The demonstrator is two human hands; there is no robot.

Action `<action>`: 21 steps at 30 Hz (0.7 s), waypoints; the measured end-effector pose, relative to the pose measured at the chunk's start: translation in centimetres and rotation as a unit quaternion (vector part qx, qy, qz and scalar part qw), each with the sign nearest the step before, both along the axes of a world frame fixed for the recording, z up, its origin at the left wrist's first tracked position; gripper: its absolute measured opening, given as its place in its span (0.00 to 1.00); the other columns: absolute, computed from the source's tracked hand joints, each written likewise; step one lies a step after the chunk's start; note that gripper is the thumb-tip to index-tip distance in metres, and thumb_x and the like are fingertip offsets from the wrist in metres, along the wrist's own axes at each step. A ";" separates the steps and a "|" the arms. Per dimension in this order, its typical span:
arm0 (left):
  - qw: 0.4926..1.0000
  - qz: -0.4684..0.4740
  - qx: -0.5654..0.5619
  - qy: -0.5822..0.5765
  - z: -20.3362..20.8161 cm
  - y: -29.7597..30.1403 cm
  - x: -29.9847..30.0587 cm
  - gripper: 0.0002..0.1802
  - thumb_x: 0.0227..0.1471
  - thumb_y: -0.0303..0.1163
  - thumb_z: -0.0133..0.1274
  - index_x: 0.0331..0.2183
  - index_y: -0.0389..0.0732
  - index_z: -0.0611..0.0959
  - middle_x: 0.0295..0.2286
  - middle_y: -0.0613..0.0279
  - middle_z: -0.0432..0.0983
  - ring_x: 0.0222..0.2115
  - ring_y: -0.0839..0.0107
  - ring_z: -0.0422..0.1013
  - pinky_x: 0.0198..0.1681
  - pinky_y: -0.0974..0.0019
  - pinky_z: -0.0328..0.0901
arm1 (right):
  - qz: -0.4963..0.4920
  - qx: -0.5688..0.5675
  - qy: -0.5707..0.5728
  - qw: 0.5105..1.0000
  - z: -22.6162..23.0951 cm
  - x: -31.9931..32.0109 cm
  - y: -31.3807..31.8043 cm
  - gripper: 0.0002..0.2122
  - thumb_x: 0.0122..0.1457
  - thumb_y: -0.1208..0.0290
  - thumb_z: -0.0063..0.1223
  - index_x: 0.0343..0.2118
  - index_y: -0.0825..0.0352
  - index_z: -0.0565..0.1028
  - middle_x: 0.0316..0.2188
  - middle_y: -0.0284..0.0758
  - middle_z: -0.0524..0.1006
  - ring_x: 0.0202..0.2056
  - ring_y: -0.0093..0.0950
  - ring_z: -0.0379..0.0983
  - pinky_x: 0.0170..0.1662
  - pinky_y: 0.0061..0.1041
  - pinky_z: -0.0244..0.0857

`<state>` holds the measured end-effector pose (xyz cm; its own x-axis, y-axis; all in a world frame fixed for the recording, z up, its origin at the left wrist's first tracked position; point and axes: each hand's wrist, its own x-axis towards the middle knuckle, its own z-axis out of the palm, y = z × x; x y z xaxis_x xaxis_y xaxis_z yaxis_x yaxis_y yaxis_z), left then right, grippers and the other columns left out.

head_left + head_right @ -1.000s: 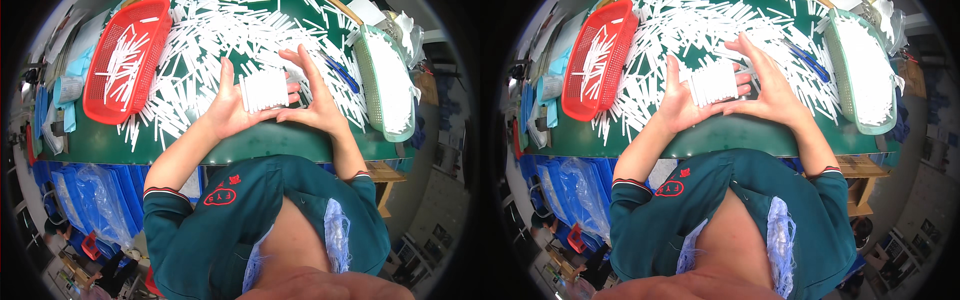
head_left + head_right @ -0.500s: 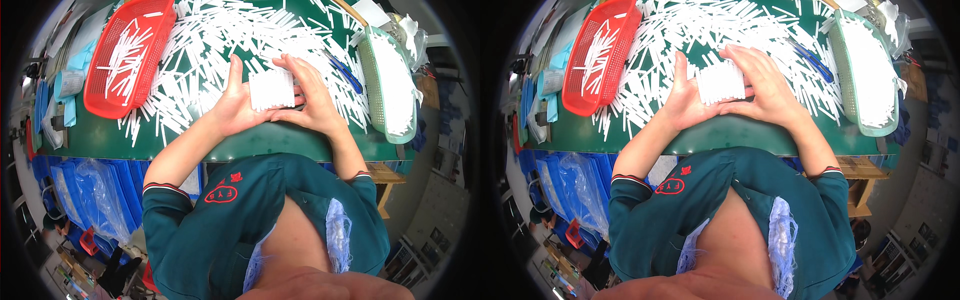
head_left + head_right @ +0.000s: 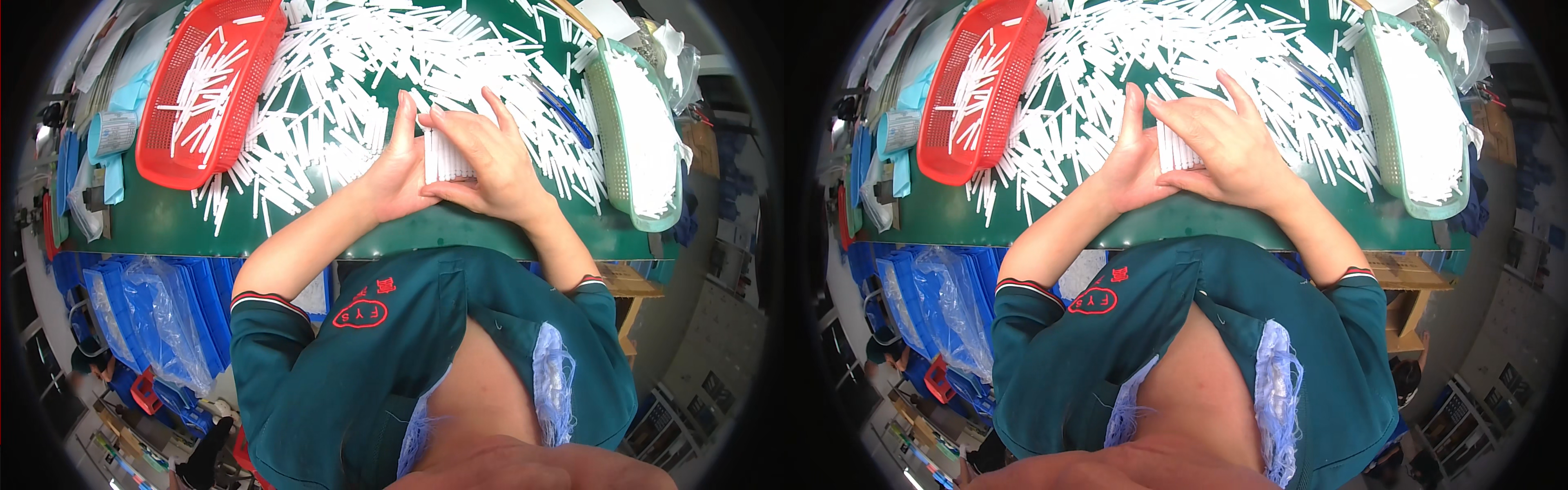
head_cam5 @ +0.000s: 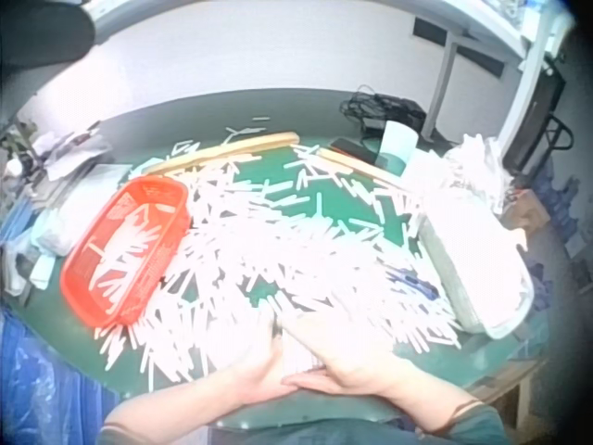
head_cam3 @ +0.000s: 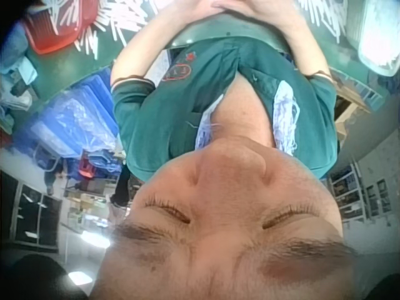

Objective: The person sorts and aligns small white plastic components on a table by hand.

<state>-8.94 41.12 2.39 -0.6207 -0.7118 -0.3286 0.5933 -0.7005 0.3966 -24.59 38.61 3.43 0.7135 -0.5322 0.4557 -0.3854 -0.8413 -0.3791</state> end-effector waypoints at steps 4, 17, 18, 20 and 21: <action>1.000 0.005 -0.001 0.002 0.4 -0.1 0.2 0.60 0.37 0.78 0.20 0.55 0.34 0.55 0.52 0.51 0.58 0.53 0.57 0.58 0.55 0.56 0.55 | -0.010 0.009 -0.004 1.000 1.3 0.1 0.1 0.41 0.35 0.55 0.65 0.53 0.67 0.61 0.49 0.37 0.69 0.50 0.34 0.65 0.58 0.47 0.42; 0.986 0.011 0.002 0.169 0.6 -0.8 2.1 0.63 0.34 0.79 0.19 0.57 0.35 0.51 0.54 0.46 0.53 0.55 0.49 0.52 0.57 0.48 0.49 | -0.027 -0.001 0.024 0.999 2.0 -2.2 -1.6 0.33 0.33 0.43 0.61 0.47 0.49 0.72 0.57 0.41 0.55 0.58 0.45 0.50 0.57 0.52 0.39; 0.973 0.019 0.025 0.229 0.2 -0.8 2.1 0.63 0.34 0.79 0.19 0.57 0.35 0.50 0.54 0.46 0.53 0.56 0.50 0.52 0.57 0.47 0.48 | -0.026 -0.004 0.047 0.999 2.0 -2.1 -1.5 0.32 0.33 0.43 0.60 0.47 0.48 0.72 0.58 0.41 0.54 0.58 0.45 0.49 0.57 0.53 0.39; 0.963 0.012 0.012 0.270 -0.6 -0.8 2.2 0.63 0.33 0.80 0.19 0.57 0.35 0.50 0.54 0.46 0.53 0.56 0.51 0.51 0.57 0.47 0.47 | -0.024 -0.007 0.061 0.998 2.1 -1.9 -1.5 0.32 0.33 0.43 0.60 0.46 0.47 0.72 0.58 0.41 0.54 0.58 0.45 0.49 0.57 0.53 0.39; 0.950 0.007 -0.001 0.311 -0.4 -0.9 2.1 0.64 0.33 0.80 0.19 0.57 0.34 0.50 0.54 0.45 0.53 0.56 0.51 0.51 0.58 0.47 0.46 | -0.020 -0.010 0.076 0.997 2.0 -1.9 -1.5 0.31 0.34 0.43 0.59 0.46 0.46 0.72 0.58 0.41 0.54 0.58 0.45 0.49 0.57 0.53 0.38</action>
<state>-6.86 40.23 1.95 -0.6848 -0.7219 0.0997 0.7229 -0.6902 -0.0327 -26.50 37.11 5.44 0.7527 -0.5544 0.3550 -0.4711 -0.8303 -0.2978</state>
